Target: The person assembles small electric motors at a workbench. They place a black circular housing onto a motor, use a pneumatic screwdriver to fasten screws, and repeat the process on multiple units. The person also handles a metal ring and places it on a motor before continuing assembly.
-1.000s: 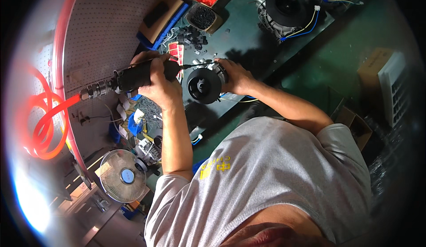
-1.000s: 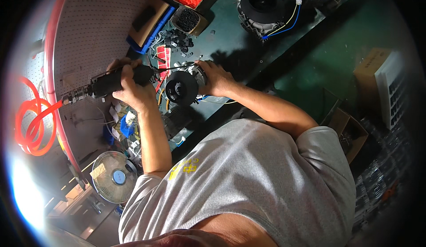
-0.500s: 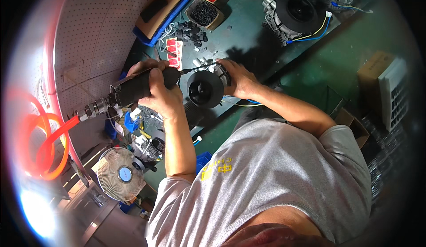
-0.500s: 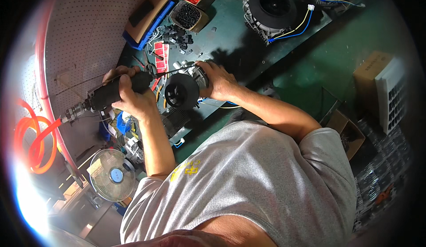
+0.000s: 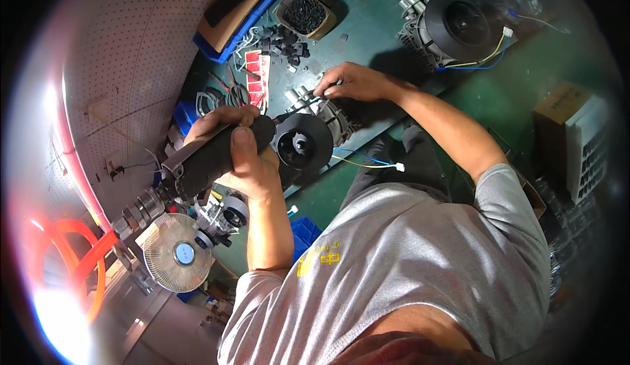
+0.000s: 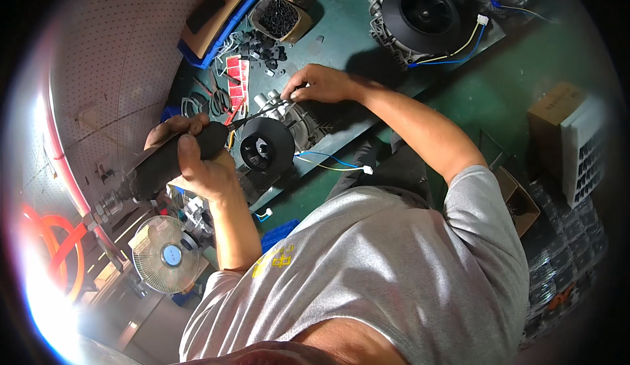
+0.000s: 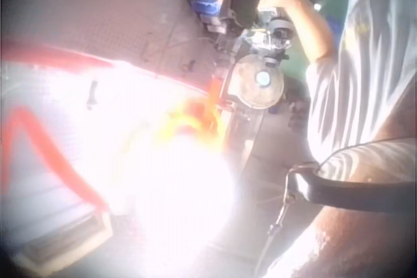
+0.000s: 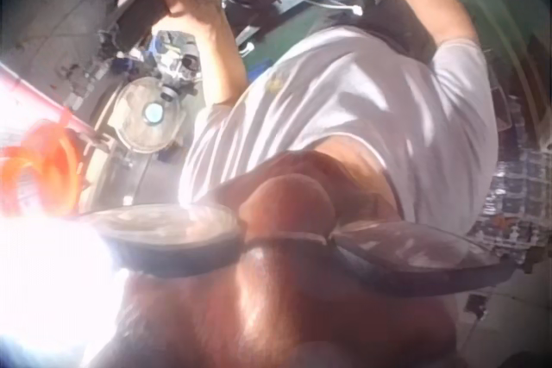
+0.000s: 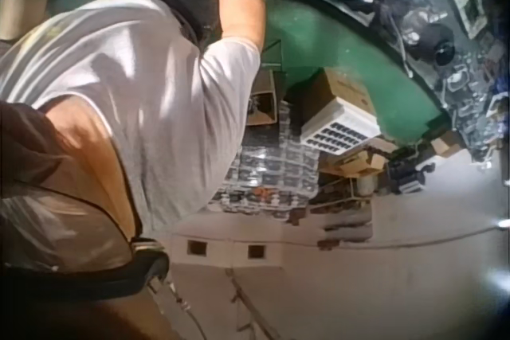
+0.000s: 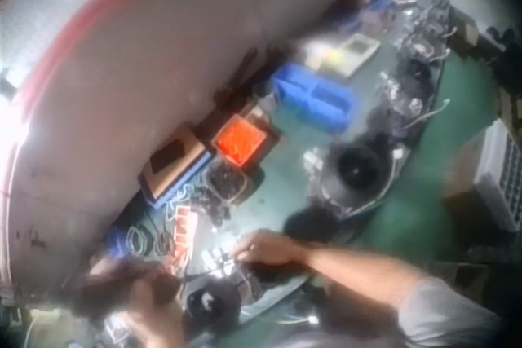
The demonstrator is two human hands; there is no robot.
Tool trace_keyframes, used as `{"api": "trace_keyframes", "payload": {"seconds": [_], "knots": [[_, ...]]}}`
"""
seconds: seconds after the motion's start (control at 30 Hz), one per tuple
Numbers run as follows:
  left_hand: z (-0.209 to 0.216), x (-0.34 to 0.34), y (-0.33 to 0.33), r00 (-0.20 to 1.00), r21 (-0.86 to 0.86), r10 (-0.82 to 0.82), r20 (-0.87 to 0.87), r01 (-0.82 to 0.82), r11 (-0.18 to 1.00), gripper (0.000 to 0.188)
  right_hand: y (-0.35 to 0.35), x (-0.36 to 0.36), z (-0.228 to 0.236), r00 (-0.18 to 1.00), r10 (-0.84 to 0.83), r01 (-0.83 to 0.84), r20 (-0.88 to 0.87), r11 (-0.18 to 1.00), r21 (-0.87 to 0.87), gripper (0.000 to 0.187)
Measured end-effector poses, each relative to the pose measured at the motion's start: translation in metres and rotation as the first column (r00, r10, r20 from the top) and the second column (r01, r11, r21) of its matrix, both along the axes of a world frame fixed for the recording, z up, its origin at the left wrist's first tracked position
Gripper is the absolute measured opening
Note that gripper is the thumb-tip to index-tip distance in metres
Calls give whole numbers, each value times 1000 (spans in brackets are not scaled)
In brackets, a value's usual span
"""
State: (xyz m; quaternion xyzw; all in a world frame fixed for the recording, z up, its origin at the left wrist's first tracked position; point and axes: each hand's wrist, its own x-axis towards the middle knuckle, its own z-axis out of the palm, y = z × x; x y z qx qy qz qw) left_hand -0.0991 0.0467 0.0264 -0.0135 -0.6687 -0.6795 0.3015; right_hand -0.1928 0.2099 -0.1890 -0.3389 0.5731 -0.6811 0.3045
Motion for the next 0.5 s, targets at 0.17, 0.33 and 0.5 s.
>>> {"api": "trace_keyframes", "payload": {"seconds": [0.17,0.33,0.5], "knots": [[-7,0,-2,999,22,6,-53,-4,1000,49,-9,-13,-12,989,108,-106,-99,994,25,25],[-8,-2,4,996,-65,38,-79,-44,997,48,-11,-8,-11,994,84,-82,-68,996,38,21],[-14,-2,-2,994,-85,45,-100,-53,995,50,-10,-5,-12,993,40,-37,-110,999,33,20]]}}
